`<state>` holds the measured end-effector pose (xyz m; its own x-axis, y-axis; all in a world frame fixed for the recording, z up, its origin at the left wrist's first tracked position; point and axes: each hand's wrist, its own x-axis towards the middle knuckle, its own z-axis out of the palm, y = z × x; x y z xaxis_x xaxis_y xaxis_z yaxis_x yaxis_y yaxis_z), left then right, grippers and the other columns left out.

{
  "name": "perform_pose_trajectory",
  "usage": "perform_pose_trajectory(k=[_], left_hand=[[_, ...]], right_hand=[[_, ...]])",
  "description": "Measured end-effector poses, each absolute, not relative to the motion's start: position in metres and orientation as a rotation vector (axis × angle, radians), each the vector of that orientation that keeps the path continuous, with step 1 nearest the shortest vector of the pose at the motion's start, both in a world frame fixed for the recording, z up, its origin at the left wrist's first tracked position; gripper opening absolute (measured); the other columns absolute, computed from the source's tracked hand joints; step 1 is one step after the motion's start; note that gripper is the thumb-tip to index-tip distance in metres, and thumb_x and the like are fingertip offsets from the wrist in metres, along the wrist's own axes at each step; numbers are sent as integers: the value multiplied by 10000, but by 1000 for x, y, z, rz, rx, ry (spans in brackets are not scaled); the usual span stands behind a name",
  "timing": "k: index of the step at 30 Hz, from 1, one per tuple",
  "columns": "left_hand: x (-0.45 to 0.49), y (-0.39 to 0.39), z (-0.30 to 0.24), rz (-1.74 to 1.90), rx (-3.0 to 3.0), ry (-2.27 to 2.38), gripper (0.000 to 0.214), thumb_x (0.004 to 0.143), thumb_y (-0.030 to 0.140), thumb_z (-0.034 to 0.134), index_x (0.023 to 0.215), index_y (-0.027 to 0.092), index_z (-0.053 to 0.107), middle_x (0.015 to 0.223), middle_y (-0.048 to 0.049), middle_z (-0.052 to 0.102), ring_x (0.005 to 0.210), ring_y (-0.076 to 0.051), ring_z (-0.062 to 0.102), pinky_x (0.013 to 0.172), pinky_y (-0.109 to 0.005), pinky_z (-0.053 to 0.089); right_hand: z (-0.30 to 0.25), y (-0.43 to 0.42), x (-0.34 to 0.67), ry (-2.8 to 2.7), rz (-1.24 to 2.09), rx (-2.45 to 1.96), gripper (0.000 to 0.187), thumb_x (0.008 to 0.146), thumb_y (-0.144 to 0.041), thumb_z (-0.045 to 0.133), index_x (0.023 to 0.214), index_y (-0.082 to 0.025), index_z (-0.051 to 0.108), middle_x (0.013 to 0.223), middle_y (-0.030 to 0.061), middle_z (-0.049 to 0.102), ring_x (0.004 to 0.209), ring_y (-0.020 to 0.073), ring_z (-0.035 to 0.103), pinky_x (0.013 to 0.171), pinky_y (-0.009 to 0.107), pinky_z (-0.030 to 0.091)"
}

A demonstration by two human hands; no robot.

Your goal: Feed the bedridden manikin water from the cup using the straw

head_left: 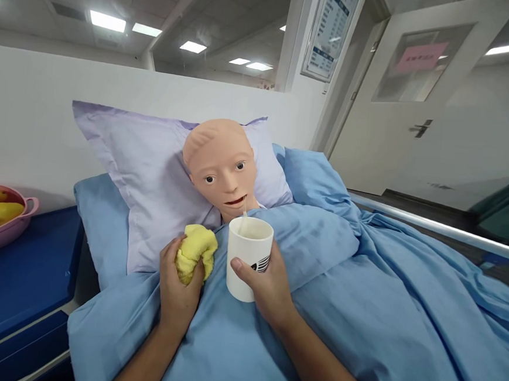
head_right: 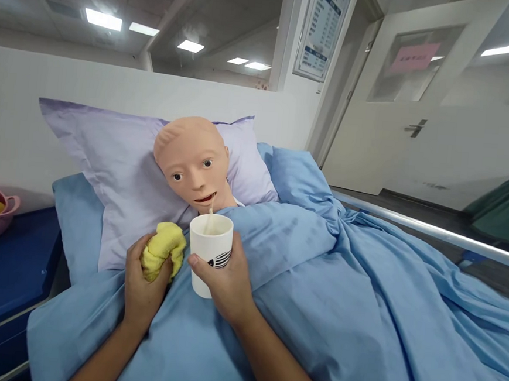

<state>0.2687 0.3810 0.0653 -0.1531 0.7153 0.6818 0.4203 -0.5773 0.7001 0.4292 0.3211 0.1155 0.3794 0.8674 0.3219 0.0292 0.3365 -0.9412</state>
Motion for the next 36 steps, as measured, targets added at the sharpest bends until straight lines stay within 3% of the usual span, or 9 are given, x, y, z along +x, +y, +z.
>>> perform_pose_trajectory(k=[13, 25, 36], left_hand=[[265, 382, 67, 1600, 1826, 1362, 468, 881, 423, 609, 1304, 230, 556, 1290, -82, 634, 1177, -251, 607, 1015, -409, 514], [263, 383, 67, 1595, 1859, 1303, 424, 902, 408, 593, 1281, 220, 563, 1273, -82, 626, 1178, -236, 594, 1040, -410, 495], [262, 385, 63, 1617, 1890, 1274, 377, 912, 383, 585, 1254, 224, 577, 1266, -81, 629, 1183, -236, 595, 1057, -425, 487]], right_hand=[[120, 318, 426, -1044, 725, -1116, 583, 691, -448, 861, 1161, -230, 595, 998, 18, 701, 887, 220, 653, 763, 340, 544], [123, 321, 432, -999, 794, -1104, 554, 684, -512, 857, 1103, -226, 634, 926, 10, 704, 857, 219, 658, 721, 318, 536], [118, 323, 431, -967, 759, -1060, 592, 686, -512, 849, 1170, -235, 650, 948, 36, 721, 849, 234, 668, 719, 340, 556]])
